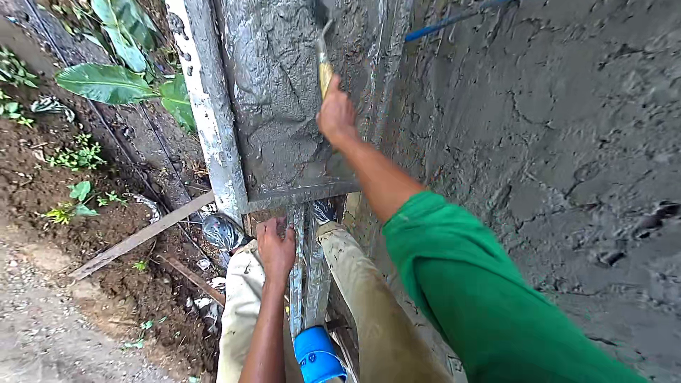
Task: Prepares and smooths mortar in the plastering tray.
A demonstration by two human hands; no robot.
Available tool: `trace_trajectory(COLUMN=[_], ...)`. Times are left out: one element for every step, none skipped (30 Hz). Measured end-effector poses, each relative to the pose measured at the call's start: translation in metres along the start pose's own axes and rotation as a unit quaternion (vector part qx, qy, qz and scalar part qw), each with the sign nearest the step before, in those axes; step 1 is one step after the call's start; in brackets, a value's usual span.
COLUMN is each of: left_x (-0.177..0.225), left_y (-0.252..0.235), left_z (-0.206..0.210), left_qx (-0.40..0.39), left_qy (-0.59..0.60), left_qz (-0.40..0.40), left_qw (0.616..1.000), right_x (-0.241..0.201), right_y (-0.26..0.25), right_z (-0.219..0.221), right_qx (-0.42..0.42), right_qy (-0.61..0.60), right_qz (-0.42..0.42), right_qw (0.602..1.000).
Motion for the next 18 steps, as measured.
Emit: trace_trajectory(left_x=[0.000, 0.000, 0.001, 0.002, 0.003, 0.002, 0.002, 0.002, 0.001, 0.000, 0.000, -0.001, -0.001, -0.001, -0.001, -0.001, 0.000, 0.001], left_y=[0.000, 0.000, -0.001, -0.002, -0.003, -0.003, -0.004, -0.005, -0.006, -0.006, -0.005, -0.003, -0.002, -0.002, -0.002, -0.003, -0.001, 0.000], left_z=[0.001, 0.003, 0.005, 0.006, 0.008, 0.008, 0.008, 0.007, 0.004, 0.002, 0.002, 0.004, 0.006, 0.007, 0.007, 0.007, 0.008, 0.009], left_qx=[-0.001, -0.005, -0.007, -0.010, -0.014, -0.016, -0.016, -0.013, -0.010, -0.008, -0.007, -0.009, -0.009, -0.007, -0.004, -0.001, 0.000, -0.001], left_qy=[0.000, 0.000, -0.001, -0.003, -0.003, -0.004, -0.003, -0.001, 0.001, 0.006, 0.010, 0.013, 0.013, 0.013, 0.012, 0.014, 0.016, 0.016], left_qz=[-0.002, -0.002, -0.002, -0.002, -0.003, -0.006, -0.011, -0.013, -0.014, -0.016, -0.017, -0.017, -0.016, -0.016, -0.018, -0.020, -0.024, -0.024], left_qw=[1.000, 1.000, 1.000, 1.000, 1.000, 1.000, 1.000, 1.000, 1.000, 1.000, 1.000, 1.000, 1.000, 1.000, 1.000, 1.000, 1.000, 1.000], right_x=[0.007, 0.021, 0.038, 0.054, 0.071, 0.086, 0.098, 0.106, 0.112, 0.113, 0.111, 0.104, 0.090, 0.069, 0.043, 0.016, -0.009, -0.023], right_y=[0.018, 0.037, 0.053, 0.067, 0.077, 0.087, 0.096, 0.103, 0.108, 0.110, 0.106, 0.099, 0.088, 0.072, 0.055, 0.037, 0.023, 0.014], right_z=[0.019, 0.034, 0.044, 0.048, 0.047, 0.039, 0.026, 0.008, -0.012, -0.031, -0.047, -0.061, -0.071, -0.077, -0.080, -0.078, -0.071, -0.058], right_qx=[-0.008, -0.021, -0.039, -0.061, -0.082, -0.105, -0.124, -0.136, -0.142, -0.136, -0.119, -0.099, -0.082, -0.072, -0.065, -0.059, -0.059, -0.065], right_qy=[0.002, 0.011, 0.030, 0.052, 0.080, 0.108, 0.131, 0.145, 0.148, 0.146, 0.137, 0.127, 0.114, 0.102, 0.082, 0.061, 0.036, 0.018], right_qz=[-0.003, -0.004, -0.003, -0.004, -0.005, -0.007, -0.014, -0.026, -0.039, -0.051, -0.063, -0.068, -0.067, -0.066, -0.070, -0.077, -0.084, -0.083], right_qw=[1.000, 1.000, 0.999, 0.997, 0.993, 0.989, 0.984, 0.980, 0.978, 0.979, 0.981, 0.985, 0.988, 0.990, 0.992, 0.993, 0.994, 0.994])
Point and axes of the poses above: each hand's wrist, its own y-axis away from the middle knuckle, its own z-axis out of the palm, x = y × z, the point moved 8 cm from there along -y, towards the middle knuckle, and after that the axes turned 12 degrees about z, right-handed, at the moved point
